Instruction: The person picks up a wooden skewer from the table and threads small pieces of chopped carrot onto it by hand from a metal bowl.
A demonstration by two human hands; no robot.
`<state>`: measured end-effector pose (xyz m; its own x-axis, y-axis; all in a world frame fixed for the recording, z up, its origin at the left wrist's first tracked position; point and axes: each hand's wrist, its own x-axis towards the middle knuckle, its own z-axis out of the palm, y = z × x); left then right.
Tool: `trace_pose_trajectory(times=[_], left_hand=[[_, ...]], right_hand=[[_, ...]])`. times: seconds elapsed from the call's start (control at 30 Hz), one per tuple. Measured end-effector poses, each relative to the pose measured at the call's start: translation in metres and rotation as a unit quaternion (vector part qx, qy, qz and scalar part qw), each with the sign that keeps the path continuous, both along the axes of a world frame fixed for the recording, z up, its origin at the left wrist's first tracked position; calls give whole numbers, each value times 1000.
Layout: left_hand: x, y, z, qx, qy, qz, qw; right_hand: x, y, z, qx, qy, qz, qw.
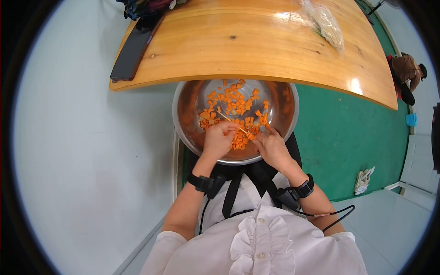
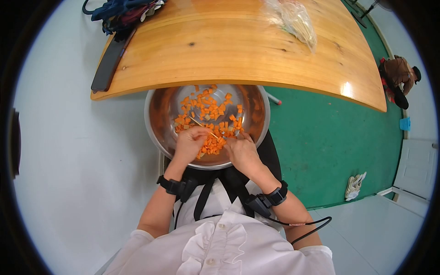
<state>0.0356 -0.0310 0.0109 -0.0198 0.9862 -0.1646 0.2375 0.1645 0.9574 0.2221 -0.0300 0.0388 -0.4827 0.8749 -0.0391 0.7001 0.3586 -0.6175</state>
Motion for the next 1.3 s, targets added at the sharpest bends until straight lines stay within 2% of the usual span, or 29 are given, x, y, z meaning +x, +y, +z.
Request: trace_pose_trajectory(times=[0.07,0.17,0.27,0.37,0.4,0.5,0.53,0.63,0.73,0.83,0.97,1.13,1.23,1.3], left_hand=[[15,-5,14,-17,12,-33,999],[17,-7,11,-35,4,-25,999],[9,-4,14,-41,23,-74,996],[1,5,10,49,13,26,998],[0,11,6,35,-46,100,993],[4,14,10,28,85,102,991],[7,13,2,76,155,51,984],[23,14,4,119,239,-97,959],[43,14,7,97,277,-184,938],[57,12,-2,113,316,-176,925],[49,14,-5,82,277,-220,932],[29,12,4,64,245,-269,929],[22,12,2,56,214,-263,939],[22,9,1,83,214,-272,934]], right_hand=[[-1,2,2,10,1,-2,1000],[-2,2,4,4,-9,-8,1000],[-1,2,2,46,9,-1,999],[-3,6,17,-62,83,-99,990],[-3,6,19,-66,116,-130,983],[-5,9,20,-60,178,-181,965],[-5,8,17,-49,176,-179,967],[-5,7,17,-54,187,-183,964],[-2,6,15,-67,201,-189,959],[2,6,12,-70,201,-190,958],[4,5,8,-99,245,-203,943],[6,5,9,-103,240,-201,944],[4,5,12,-98,233,-199,947],[4,5,13,-97,226,-200,948]])
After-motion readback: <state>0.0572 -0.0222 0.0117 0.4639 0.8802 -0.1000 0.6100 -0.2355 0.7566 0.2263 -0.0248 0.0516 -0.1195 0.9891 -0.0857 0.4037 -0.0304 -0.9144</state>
